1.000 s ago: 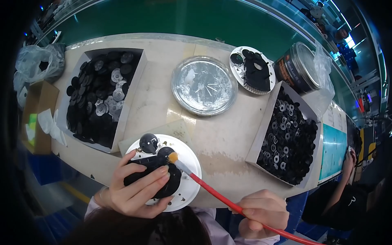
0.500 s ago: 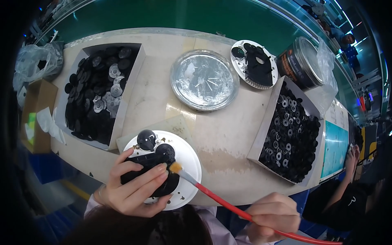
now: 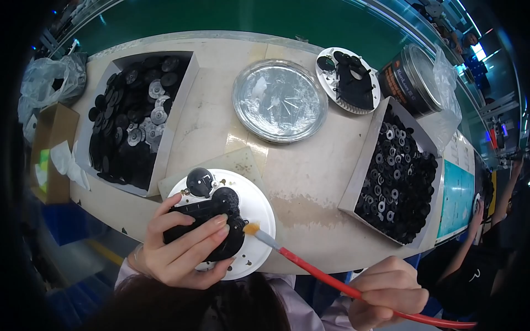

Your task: Manually assemble small components onto a circular base and apply sealant using a brush.

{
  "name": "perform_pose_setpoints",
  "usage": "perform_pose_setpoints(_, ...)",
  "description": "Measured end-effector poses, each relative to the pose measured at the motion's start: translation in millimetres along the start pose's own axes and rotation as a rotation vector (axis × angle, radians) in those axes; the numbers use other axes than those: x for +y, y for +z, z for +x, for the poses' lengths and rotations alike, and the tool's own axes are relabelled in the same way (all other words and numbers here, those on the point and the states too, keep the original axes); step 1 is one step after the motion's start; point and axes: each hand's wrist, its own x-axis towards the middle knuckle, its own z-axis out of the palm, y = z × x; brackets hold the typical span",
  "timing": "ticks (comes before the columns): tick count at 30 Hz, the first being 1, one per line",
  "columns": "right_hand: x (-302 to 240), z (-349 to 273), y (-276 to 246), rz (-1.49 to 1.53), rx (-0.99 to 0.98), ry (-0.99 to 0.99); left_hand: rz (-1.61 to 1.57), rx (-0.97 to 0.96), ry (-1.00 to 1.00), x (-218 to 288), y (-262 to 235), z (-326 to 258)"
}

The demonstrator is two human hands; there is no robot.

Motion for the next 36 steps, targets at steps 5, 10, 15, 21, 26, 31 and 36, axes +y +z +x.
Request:
perform_pose_setpoints(5,2.6,0.0,6.7,0.052,-0.038,0.002,-0.005,0.004,0.011,-0.2,2.2,1.2)
perform_pose_setpoints(10,4.8,8.0,5.6,0.049,0.067,0.054,-0.011,0.008,0.009,0.1,2.8,2.1)
perform_pose_setpoints(15,8.7,10.6,10.8,0.103,0.003,0.04,-0.01,0.017,0.016,-3.5,2.2,0.1)
perform_pose_setpoints(21,27.5,25.3,-6.2,0.3,0.119,0.014,-0.025,0.034,0.029,-2.0,1.9,-1.5)
perform_pose_setpoints(26,53.7,56.4,14.5,0.134,0.042,0.397,-0.012,0.024,0.012,1.5,1.2,-3.5)
perform_pose_setpoints(31,74.7,77.6,16.6,0.199,-0.037,0.593,-0.09,0.159,-0.1,-0.3,-0.5,-8.1)
perform_pose_setpoints(36,119.3,60.6,-50.7,0.304,0.013,0.611,-0.141,-0.052,-0.193,-2.8,-16.2,8.5)
